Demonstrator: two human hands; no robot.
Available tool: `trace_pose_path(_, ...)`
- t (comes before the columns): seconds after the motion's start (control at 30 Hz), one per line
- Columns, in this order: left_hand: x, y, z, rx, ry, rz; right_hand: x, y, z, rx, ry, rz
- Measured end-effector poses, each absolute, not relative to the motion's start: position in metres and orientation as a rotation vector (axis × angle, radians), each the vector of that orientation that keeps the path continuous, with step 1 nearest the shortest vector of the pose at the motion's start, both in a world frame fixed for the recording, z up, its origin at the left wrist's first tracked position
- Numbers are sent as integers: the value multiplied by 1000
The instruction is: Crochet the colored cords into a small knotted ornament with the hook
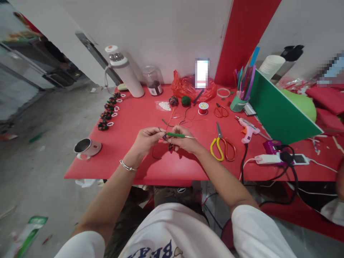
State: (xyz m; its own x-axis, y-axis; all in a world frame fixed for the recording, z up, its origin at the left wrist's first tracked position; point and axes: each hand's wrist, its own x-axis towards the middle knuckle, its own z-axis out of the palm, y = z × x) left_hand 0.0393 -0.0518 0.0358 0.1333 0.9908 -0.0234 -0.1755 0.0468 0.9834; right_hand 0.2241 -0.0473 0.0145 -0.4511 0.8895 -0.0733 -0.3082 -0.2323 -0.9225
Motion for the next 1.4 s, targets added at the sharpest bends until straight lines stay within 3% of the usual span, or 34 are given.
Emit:
trace_pose_path(0.13,31,-40,27,1102,1039,1199,220,-40,12,-810,-1183,1797)
trace_pose_path(0.33,25,-27,8,1015,978,1177,214,-36,-6,-1043,-1285,1477)
trace_pose_path(1.4,20,-19,-22,849,874,1043,212,-26,-25,-1037,-1238,1383)
